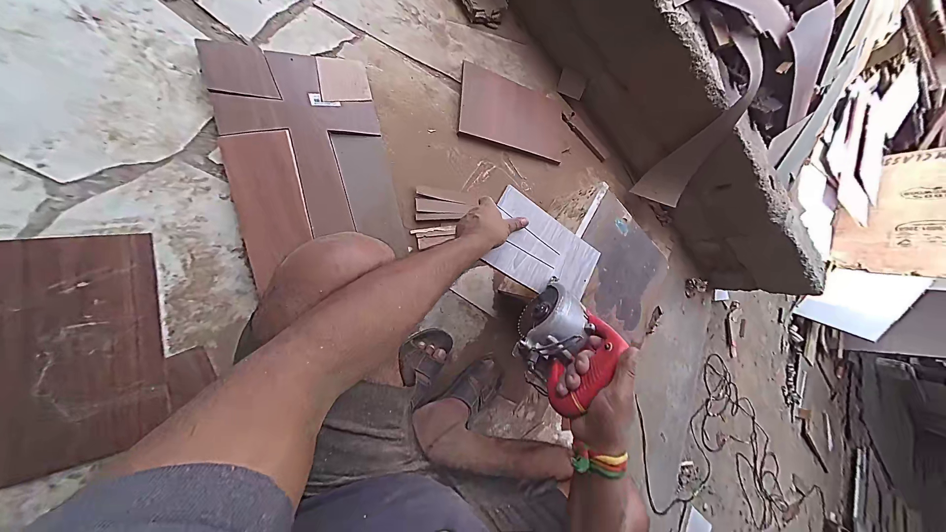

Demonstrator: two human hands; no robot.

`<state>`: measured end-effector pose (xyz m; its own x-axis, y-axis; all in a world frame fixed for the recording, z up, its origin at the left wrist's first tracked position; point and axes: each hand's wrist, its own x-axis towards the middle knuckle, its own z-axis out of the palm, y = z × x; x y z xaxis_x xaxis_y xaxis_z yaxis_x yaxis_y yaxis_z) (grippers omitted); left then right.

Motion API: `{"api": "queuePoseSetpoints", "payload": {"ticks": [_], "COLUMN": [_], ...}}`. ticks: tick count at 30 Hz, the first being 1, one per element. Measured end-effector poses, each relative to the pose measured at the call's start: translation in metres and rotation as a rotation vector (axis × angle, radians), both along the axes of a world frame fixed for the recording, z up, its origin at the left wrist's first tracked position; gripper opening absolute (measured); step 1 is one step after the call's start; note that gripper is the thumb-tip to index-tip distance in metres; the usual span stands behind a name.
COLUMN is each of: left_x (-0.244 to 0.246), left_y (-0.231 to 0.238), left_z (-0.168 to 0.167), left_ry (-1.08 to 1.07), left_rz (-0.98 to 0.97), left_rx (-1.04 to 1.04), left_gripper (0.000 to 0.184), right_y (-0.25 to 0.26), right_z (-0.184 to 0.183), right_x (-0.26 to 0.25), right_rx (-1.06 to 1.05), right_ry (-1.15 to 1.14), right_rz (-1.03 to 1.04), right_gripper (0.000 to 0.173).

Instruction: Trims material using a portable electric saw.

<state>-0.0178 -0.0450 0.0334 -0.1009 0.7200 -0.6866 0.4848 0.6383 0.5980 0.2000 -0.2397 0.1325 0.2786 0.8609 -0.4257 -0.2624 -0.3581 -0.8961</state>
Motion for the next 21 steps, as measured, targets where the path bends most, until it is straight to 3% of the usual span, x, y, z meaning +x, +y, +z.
{"api": "queuePoseSetpoints", "payload": {"ticks": [21], "left_x": [-0.004], "left_y": [-0.007], "left_z": [-0.007], "left_ry": [-0.022], "left_rz": [0.007], "left_rx": [0.107], "left_gripper": [0.087], "right_y": [-0.02], "right_z": [-0.012], "right_x": [-0.018], "right_rx": [-0.045], "right_ry": [-0.122], "right_rz": [-0.038], "right_gripper": [0.074]}}
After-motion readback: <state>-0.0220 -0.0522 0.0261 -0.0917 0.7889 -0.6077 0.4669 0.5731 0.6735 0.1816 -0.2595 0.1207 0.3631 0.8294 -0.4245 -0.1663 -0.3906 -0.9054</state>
